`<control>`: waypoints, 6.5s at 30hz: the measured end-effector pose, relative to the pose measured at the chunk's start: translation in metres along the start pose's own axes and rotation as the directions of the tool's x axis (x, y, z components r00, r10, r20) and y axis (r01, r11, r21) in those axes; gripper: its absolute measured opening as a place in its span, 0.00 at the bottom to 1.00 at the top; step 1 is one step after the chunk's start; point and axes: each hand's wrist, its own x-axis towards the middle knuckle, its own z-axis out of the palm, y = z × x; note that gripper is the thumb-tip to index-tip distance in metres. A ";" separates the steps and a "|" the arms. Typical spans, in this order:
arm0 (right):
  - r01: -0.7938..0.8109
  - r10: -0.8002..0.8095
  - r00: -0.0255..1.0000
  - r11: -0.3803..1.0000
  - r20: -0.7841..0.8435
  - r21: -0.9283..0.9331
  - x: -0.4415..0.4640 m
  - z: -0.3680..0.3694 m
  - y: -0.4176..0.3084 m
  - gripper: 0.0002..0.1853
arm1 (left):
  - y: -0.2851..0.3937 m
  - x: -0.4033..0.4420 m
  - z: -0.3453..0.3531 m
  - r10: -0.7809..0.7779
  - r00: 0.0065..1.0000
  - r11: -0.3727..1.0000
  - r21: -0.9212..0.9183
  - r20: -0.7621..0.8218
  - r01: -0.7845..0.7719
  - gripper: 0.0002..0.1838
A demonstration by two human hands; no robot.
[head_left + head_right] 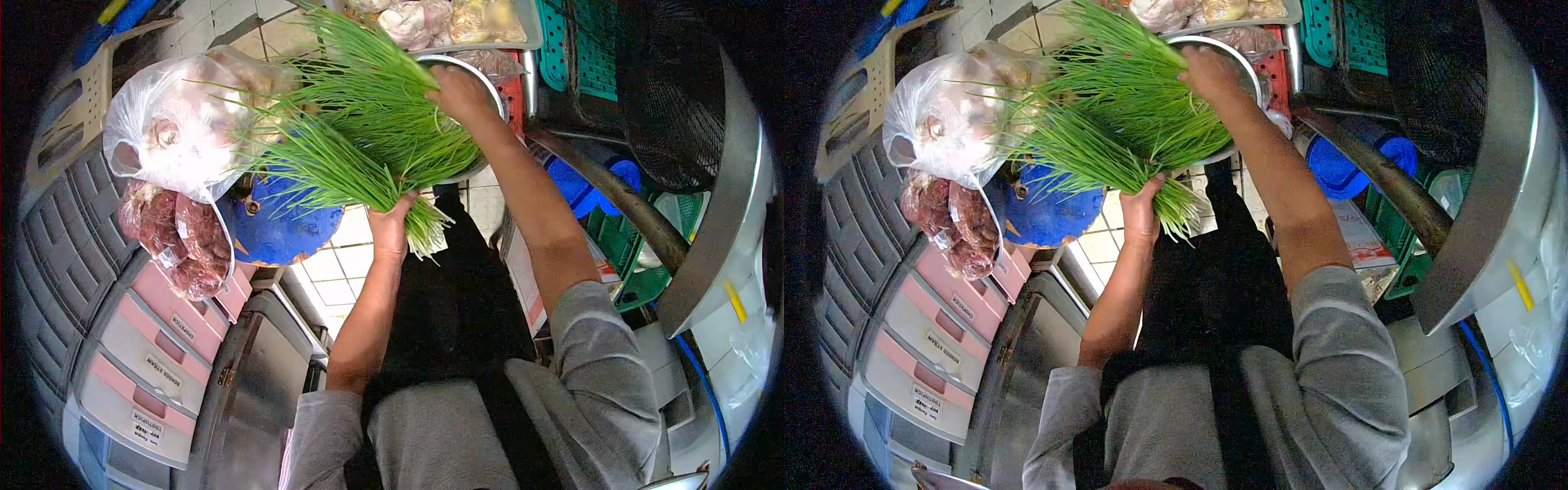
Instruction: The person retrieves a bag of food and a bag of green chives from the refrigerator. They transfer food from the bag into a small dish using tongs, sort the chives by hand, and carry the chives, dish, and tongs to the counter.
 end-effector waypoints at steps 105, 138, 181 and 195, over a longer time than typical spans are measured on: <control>-0.171 0.475 0.688 0.841 -0.549 0.514 -0.554 -0.011 -0.093 0.11 | 0.182 -0.210 0.024 -0.167 0.174 0.976 0.137 0.970 0.171 0.17; -0.071 0.541 -0.832 -0.317 0.119 0.946 -1.001 0.223 -0.263 0.32 | -0.070 -0.650 0.119 -0.505 -0.698 0.636 0.766 0.507 0.097 0.18; -0.335 0.496 -0.856 -0.318 -0.145 0.887 -1.396 0.415 -0.102 0.17 | -0.281 -0.897 -0.071 -0.495 -0.740 0.633 0.773 0.455 0.051 0.18; -0.505 0.588 -0.705 -0.023 -0.397 0.863 -1.322 0.253 -0.199 0.22 | -0.301 -0.920 -0.087 -0.522 -0.775 0.583 0.812 0.355 -0.021 0.17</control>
